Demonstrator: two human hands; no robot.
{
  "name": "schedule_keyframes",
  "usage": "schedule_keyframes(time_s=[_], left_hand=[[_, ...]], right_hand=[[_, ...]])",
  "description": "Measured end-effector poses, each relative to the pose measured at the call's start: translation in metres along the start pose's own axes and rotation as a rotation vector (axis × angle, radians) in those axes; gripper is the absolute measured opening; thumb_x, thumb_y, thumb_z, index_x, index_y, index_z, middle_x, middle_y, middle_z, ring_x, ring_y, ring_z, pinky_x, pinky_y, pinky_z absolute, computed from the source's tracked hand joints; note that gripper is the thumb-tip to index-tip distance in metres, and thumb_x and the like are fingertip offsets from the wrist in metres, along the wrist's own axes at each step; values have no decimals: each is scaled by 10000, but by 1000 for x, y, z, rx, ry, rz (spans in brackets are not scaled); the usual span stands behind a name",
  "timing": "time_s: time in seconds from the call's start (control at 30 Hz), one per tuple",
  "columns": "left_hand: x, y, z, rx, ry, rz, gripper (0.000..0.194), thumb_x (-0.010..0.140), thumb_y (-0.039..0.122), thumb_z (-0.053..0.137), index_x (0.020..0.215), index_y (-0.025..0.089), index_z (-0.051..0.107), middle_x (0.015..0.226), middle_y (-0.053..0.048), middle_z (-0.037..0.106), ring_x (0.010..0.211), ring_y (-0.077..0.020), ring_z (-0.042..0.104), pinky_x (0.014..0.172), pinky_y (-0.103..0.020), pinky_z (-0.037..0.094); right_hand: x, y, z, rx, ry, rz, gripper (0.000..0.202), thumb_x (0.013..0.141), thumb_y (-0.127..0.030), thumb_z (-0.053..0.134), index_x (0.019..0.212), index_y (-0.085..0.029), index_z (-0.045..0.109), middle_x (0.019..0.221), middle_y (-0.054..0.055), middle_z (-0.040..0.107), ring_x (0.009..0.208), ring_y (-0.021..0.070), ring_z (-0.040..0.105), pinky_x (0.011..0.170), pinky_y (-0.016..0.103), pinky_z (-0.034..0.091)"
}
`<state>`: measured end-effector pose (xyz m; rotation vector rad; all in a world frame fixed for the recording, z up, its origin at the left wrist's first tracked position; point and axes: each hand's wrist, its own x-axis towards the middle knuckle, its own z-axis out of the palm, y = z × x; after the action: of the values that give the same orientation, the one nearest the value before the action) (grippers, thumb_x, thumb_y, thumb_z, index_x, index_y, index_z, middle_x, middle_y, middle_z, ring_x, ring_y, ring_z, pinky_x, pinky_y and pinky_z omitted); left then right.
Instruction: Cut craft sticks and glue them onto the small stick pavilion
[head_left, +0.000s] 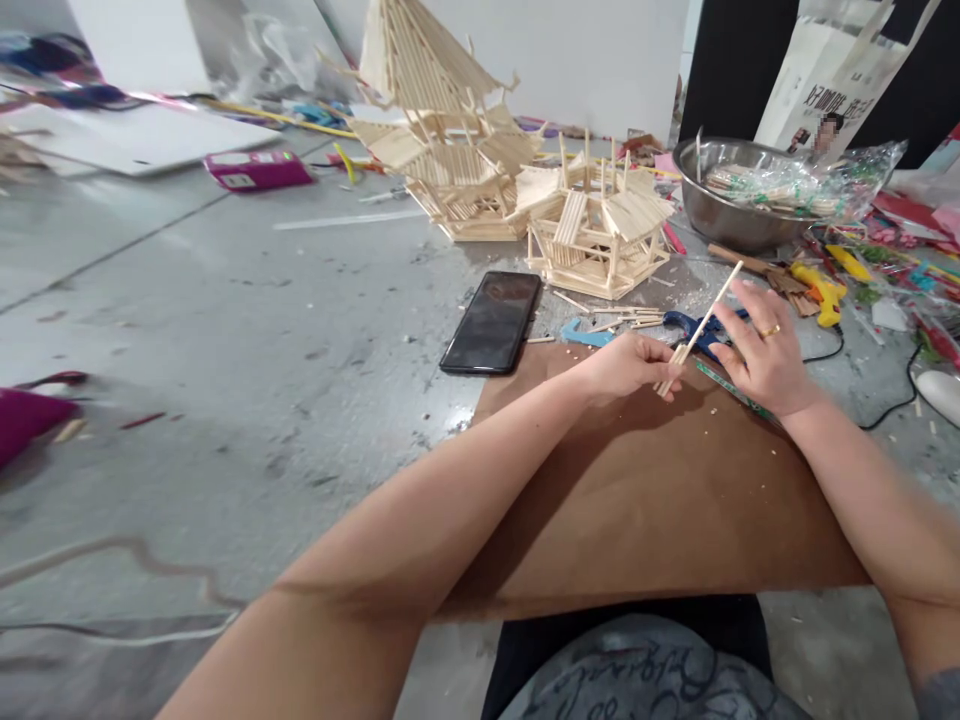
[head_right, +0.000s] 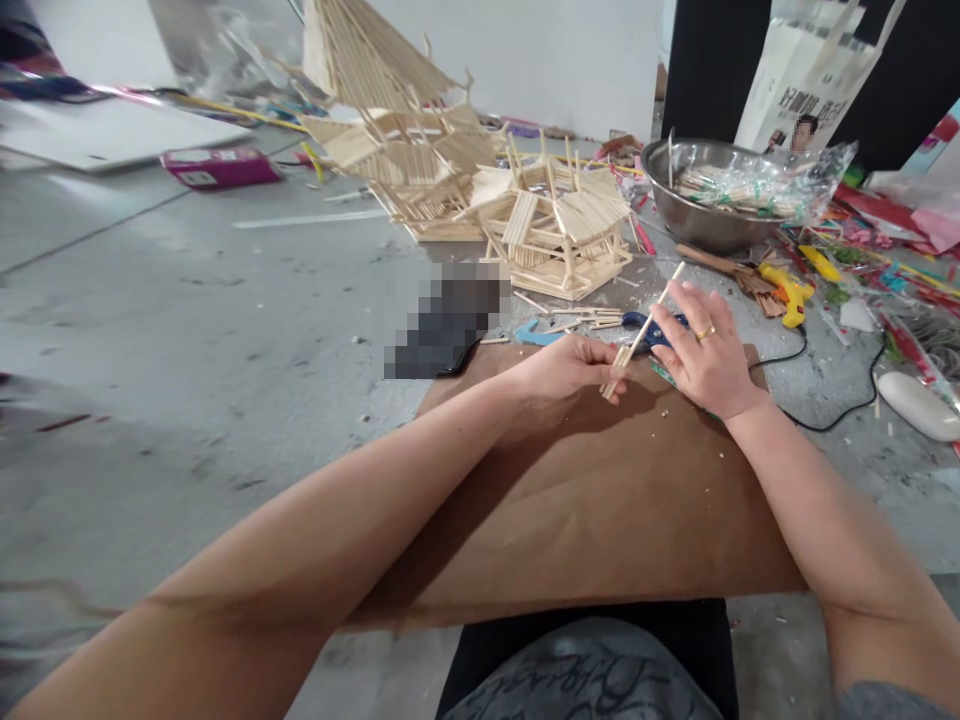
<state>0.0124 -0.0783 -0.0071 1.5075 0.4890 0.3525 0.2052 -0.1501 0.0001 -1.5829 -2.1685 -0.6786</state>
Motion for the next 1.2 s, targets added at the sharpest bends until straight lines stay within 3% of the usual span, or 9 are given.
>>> schedule_keyframes(time_s=[0.1,0.23,0.37,0.53,0.87,1.2], left_hand=[[0,0,1,22,-46,-18,184,707,268,621,638,100,594,554,16,603,521,-59,557,587,-204,432],[1,-4,-1,47,-92,-36,164,696,267,630,702,104,613,593,12,625,543,-67,583,605,-205,453],[2,-6,-2,62,-119,-62,142,694,247,627,737,111,622,612,7,638,554,-72,595,601,-202,465],[1,-4,-2,45,-136,-84,155,679,257,642,709,105,625,610,2,635,534,-75,589,576,-206,475],[-1,2,1,90,-131,-77,147,690,241,628,657,99,613,562,-1,616,495,-75,570,531,-199,461],[0,3,2,156,-87,-76,146,707,219,600,631,95,601,559,0,610,480,-60,558,521,-176,440]], right_hand=[[0,-7,-4,-25,62,-124,345,848,-337,415,1179,-280,493,1312,39,454,1279,232,282,1033,515,151],[0,-7,-1,-32,52,-204,246,863,-288,408,1046,-280,572,1180,8,570,1237,207,338,1038,530,85],[1,-6,-2,-25,-24,-191,242,877,-298,378,968,-279,601,980,-3,636,1112,178,442,1038,492,140],[3,-7,-8,37,-115,-166,252,875,-295,369,962,-265,604,933,21,610,1002,182,466,1020,455,204],[5,-7,-6,71,-35,-224,223,856,-304,413,763,-215,596,766,29,584,816,166,446,836,344,316],[3,-12,-5,17,-40,-184,303,853,-383,400,705,-194,586,730,35,592,772,178,429,723,338,259]])
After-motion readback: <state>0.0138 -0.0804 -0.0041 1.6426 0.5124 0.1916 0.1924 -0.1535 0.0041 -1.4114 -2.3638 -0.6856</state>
